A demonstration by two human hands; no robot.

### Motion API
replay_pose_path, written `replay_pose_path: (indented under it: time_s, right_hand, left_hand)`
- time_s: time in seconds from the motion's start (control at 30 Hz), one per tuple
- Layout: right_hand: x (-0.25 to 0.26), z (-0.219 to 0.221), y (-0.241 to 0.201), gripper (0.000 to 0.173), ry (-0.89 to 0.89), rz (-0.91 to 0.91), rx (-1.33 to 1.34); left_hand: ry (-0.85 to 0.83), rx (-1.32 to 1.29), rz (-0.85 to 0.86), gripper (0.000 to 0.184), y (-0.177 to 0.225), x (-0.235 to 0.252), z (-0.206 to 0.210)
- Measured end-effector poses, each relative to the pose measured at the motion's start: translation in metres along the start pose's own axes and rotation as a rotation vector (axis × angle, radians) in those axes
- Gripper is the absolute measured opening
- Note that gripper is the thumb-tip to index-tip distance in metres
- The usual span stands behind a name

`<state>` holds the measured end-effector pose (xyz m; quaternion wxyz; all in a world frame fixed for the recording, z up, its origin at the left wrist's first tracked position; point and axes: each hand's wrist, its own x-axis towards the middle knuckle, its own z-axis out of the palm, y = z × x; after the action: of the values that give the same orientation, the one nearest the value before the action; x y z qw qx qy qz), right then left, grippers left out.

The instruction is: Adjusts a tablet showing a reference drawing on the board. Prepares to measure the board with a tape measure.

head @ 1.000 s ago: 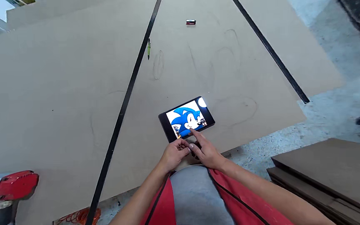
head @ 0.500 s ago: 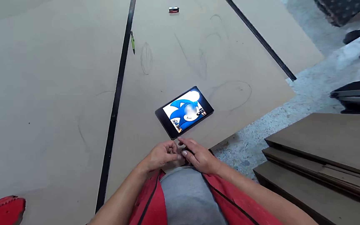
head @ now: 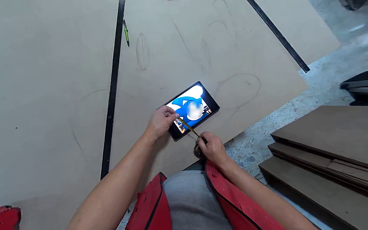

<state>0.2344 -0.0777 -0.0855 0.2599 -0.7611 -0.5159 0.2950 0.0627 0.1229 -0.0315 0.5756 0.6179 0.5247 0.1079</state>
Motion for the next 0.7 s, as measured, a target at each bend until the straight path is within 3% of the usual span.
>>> replay_pose_path:
  time_s: [0.1,0.17,0.3,0.5,0.7]
  right_hand:
    - [0.005,0.001,-0.001,0.022,0.005,0.054,-0.039]
    - [0.008,0.002,-0.001,0.023,0.034,0.079,-0.083]
    - [0.015,0.004,-0.003,0.022,0.07,0.105,-0.142]
    - [0.024,0.01,0.0,0.029,0.087,0.02,-0.197]
    - [0.02,0.011,-0.001,0.031,0.117,0.011,-0.234]
  left_hand:
    - [0.128,0.006,-0.013,0.026,-0.008,-0.002,-0.016]
    - [0.255,0.148,-0.025,0.036,-0.024,-0.012,-0.038]
    - [0.481,0.486,0.018,0.055,-0.09,-0.038,-0.072]
    - [0.514,0.845,0.137,0.073,-0.185,-0.049,-0.065]
    - [0.52,0.845,0.137,0.072,-0.185,-0.047,-0.064]
